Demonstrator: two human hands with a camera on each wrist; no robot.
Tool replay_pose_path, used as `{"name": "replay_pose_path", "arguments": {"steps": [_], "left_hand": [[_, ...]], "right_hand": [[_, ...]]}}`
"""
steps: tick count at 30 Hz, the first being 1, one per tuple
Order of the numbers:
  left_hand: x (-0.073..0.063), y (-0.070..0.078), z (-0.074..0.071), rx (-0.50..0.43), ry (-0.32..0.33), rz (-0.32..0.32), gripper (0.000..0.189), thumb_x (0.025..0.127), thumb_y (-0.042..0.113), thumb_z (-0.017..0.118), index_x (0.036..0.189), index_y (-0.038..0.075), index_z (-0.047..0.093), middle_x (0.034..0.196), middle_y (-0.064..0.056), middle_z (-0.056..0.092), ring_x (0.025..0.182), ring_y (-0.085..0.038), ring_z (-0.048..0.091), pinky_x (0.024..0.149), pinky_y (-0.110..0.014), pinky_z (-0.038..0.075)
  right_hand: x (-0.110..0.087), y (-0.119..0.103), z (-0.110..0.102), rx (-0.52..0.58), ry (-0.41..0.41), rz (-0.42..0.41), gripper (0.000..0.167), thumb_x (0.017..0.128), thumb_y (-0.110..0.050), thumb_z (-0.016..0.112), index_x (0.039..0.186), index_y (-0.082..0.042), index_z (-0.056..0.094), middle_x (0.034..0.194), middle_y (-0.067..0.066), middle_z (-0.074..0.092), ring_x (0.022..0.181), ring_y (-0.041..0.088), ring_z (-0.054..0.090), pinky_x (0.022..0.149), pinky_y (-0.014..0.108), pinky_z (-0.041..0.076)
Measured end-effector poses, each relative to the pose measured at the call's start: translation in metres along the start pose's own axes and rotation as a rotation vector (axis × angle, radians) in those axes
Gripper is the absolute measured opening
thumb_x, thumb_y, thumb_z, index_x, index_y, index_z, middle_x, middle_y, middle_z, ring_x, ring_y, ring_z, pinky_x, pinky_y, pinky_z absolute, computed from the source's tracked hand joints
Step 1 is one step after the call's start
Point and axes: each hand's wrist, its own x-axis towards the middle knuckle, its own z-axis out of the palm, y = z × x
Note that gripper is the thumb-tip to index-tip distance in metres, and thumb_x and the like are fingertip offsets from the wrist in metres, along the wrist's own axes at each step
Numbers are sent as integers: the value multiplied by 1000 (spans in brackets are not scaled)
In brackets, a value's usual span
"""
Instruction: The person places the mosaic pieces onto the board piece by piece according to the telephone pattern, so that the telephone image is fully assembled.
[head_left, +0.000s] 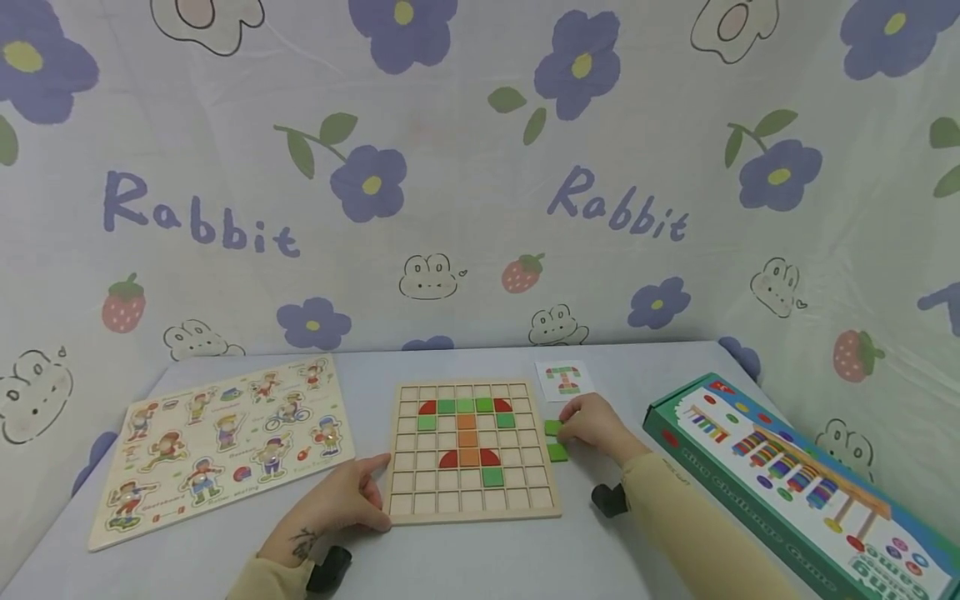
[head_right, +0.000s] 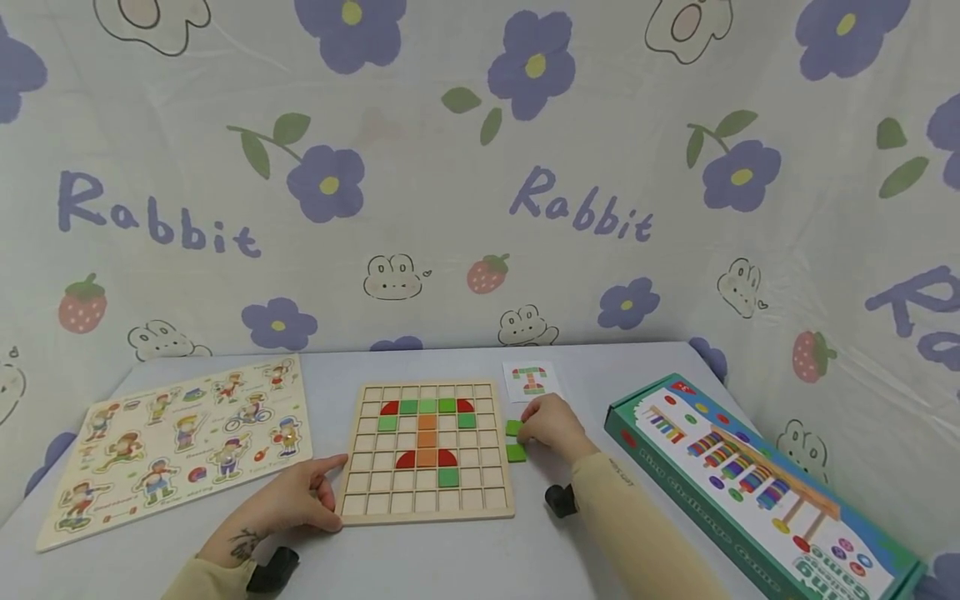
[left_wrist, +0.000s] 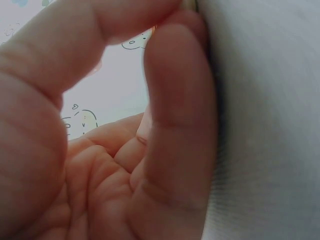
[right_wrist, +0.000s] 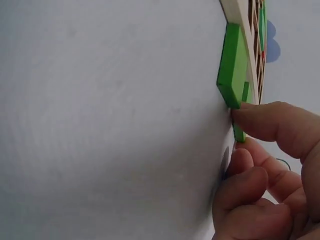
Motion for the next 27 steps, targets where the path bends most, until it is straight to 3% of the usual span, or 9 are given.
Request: {"name": "replay_pose_path", "arguments": {"steps": [5, 9, 13, 19, 27], "left_hand": [[1, 0, -1, 11, -2, -6, 94, 59, 0, 80, 140, -5, 33, 66, -4, 56, 54, -12, 48, 52, -26, 40], [1, 1, 0, 15, -1, -17, 94, 59, 0, 80, 140, -4, 33, 66, -4, 56, 54, -12, 48, 52, -26, 40], [0, 1, 0, 8, 4, -31, 94, 59, 0, 80, 140, -4, 33, 66, -4, 56, 54, -12, 48, 52, -26, 40], [0, 0, 0, 2, 0, -18, 93, 59, 0, 80, 140, -5, 33, 65, -3, 56, 54, -12, 48, 51, -26, 40], [1, -1, 0, 8, 1, -13, 94, 59, 0, 80, 140, -5, 33, 66, -4, 56, 54, -12, 48, 52, -26, 40]], "right_hand": [[-2, -4, -1, 35, 58, -87, 24, 71, -10, 71, 91, -4, 60, 87, 7, 57, 75, 18, 50, 60, 26, 42], [-8, -14, 3, 239, 49, -215, 25, 75, -4, 68, 96, -2, 56, 80, 5, 55, 63, 15, 49, 54, 25, 41], [-20, -30, 11, 457, -39, -311, 26, 76, 3, 63, 100, 0, 52, 71, 1, 51, 52, 12, 42, 47, 24, 34], [-39, -50, 29, 620, -174, -313, 25, 77, 5, 60, 99, -4, 52, 69, -3, 53, 49, 9, 38, 46, 22, 30], [-55, -59, 52, 617, -312, -319, 26, 75, 3, 63, 98, -3, 50, 66, -2, 51, 47, 9, 35, 44, 22, 27]]}}
